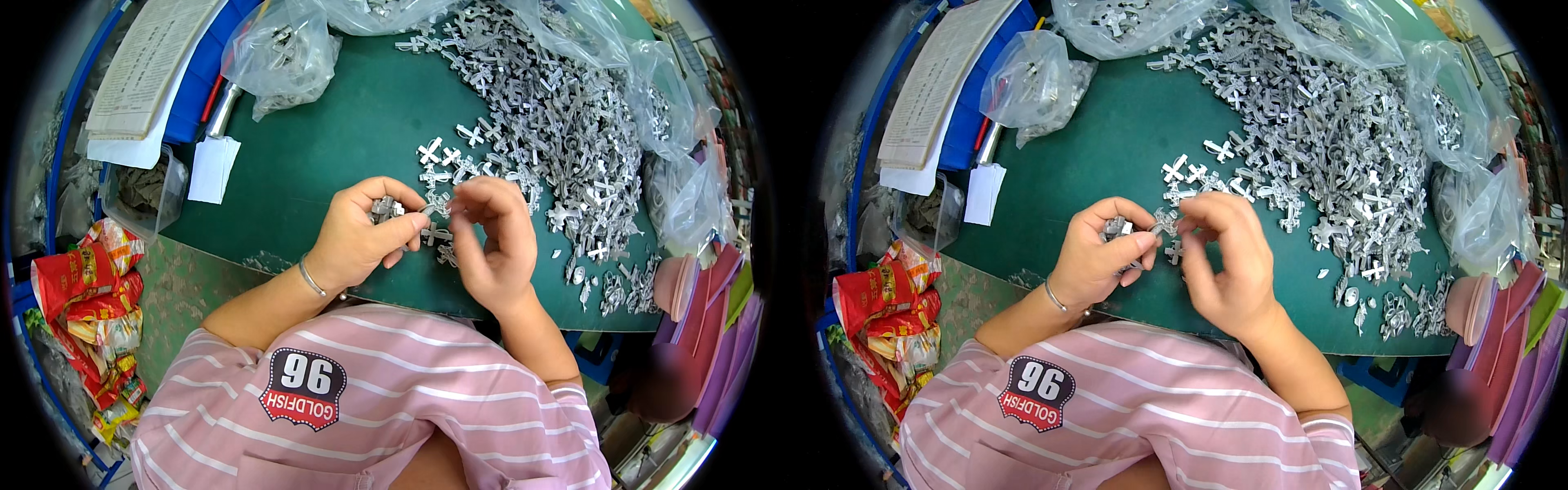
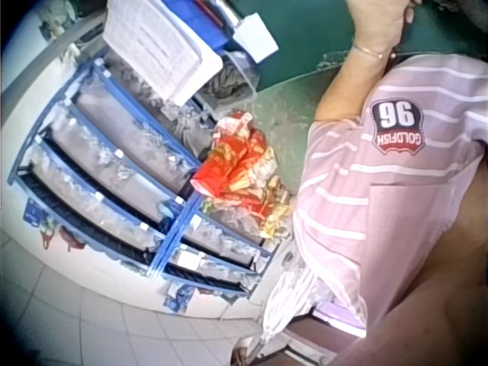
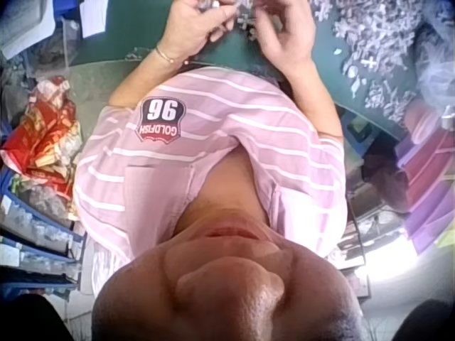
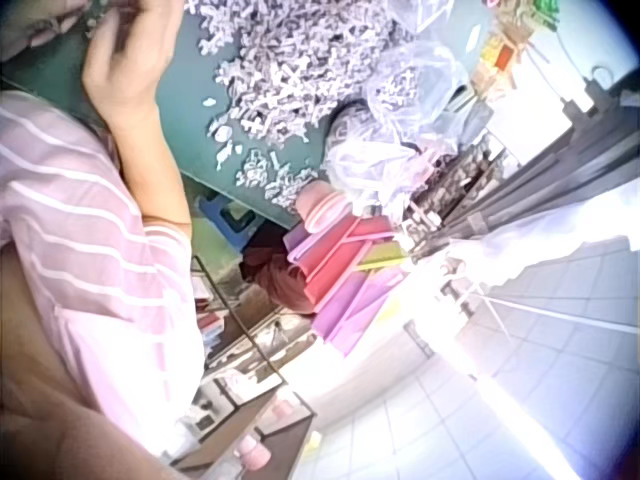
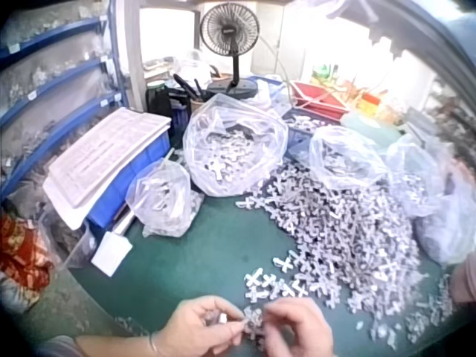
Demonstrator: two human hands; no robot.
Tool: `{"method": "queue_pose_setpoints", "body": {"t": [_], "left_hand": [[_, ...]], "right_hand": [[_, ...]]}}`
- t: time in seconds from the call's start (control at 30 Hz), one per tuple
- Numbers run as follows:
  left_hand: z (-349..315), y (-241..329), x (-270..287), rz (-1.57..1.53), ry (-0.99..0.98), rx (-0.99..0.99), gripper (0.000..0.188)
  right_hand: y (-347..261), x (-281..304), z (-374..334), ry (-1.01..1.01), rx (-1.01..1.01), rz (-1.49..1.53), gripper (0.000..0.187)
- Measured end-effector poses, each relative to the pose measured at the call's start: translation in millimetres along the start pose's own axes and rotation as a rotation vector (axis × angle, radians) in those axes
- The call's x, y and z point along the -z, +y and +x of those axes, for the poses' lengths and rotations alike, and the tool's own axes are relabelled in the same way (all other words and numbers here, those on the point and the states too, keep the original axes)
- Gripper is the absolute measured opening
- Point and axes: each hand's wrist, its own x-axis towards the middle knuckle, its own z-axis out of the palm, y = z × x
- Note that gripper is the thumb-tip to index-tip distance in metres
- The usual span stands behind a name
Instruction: The person assembles small silver hair clips by hand at a green worktable. They pick up individual clip components, interlock them, and place the finished clips into a pile. A second person briefly walks by in the background while the assembler continues working.
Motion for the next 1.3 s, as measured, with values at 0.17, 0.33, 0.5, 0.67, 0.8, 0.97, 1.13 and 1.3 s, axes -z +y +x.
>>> {"method": "queue_pose_setpoints", "body": {"t": [0.17, 0.33, 0.5, 0.67, 0.8, 0.97, 1.13, 1.3], "left_hand": [[-1.7, 1.1, -1.7, -0.031, 0.019, -0.002, 0.012], [-1.5, -0.1, -0.2, -0.048, -0.041, -0.035, 0.015], [-1.7, 1.4, -2.6, -0.061, -0.022, -0.024, 0.016], [-1.6, 1.5, -1.3, -0.026, -0.023, -0.002, 0.015], [-1.4, 0.7, 0.4, -0.009, -0.035, 0.013, 0.014], [1.1, 0.3, 0.4, -0.226, -0.092, 0.035, 0.014], [4.2, 0.8, 8.3, -0.538, -0.238, 0.142, 0.022], [5.9, -2.9, 11.6, -0.551, -0.207, 0.129, 0.014]], "right_hand": [[1.1, 3.5, -0.6, -0.044, -0.426, 0.422, 0.023], [6.9, 4.9, -1.3, -0.070, -0.524, 0.560, 0.021], [10.7, 7.0, -1.1, -0.033, -0.581, 0.664, 0.019], [11.4, 7.0, -1.3, -0.014, -0.599, 0.692, 0.018], [9.1, 7.9, -1.7, 0.009, -0.600, 0.664, 0.015], [-7.4, 7.8, 6.1, -0.114, 0.210, -0.028, 0.015], [-4.9, 15.6, 14.5, -0.068, 0.177, -0.240, 0.017], [24.0, 20.3, 27.6, -0.064, 0.049, -0.603, 0.022]]}}
